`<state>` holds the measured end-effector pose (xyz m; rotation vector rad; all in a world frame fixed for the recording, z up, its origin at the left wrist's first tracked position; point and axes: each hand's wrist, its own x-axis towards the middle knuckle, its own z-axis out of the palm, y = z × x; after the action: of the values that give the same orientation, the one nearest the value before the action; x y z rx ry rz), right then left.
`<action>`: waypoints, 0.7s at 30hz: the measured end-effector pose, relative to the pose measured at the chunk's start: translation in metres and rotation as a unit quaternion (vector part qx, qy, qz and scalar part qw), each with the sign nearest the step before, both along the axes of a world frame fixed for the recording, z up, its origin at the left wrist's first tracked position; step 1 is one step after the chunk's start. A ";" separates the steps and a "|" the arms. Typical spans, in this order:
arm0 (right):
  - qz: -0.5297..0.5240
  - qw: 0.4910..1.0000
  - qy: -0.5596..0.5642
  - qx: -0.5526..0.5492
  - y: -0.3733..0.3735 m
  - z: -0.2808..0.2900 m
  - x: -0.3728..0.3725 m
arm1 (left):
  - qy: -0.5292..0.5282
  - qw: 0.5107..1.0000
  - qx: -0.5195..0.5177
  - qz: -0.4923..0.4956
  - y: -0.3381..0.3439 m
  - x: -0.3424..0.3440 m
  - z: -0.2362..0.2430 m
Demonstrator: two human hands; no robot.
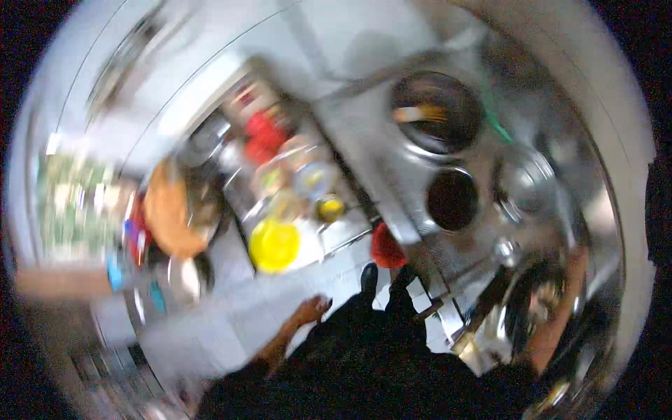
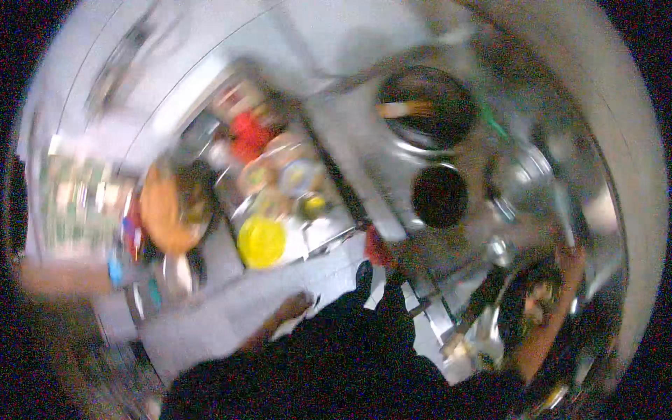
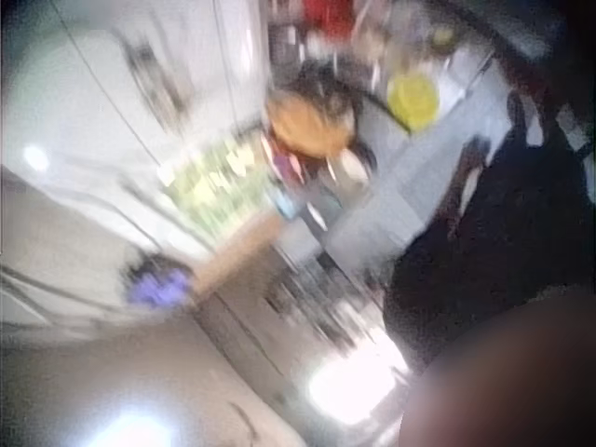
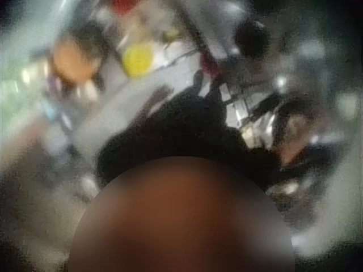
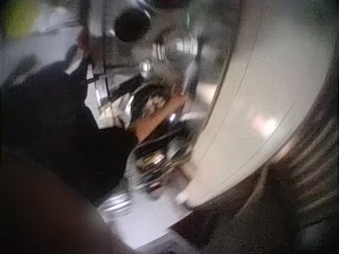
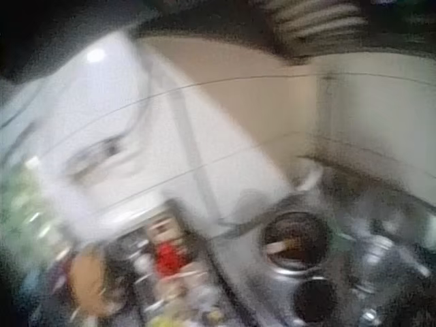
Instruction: The person prepares food in a commercial kitchen by first arranging ingredients on a plate, then transferring them to a wok to stir-fry while adding liquids and seasonings from various containers and a ladle.
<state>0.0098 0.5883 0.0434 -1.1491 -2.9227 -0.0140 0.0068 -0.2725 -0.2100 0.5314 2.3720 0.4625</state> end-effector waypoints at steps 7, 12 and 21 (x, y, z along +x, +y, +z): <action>0.233 0.872 0.258 -0.344 -0.034 0.014 0.001 | 0.047 0.907 0.342 0.240 0.078 -0.092 0.249; 0.108 0.798 0.214 -0.553 -0.248 0.047 -0.090 | 0.421 0.847 0.218 0.240 0.038 -0.235 0.275; 0.274 0.885 0.138 -0.351 -0.408 0.012 -0.073 | 0.401 0.884 -0.232 0.062 -0.005 -0.499 0.226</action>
<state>-0.0630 0.1804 0.0550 -0.2175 -2.9024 1.1719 -0.4921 -0.2775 0.0163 0.3791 3.1725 -0.3705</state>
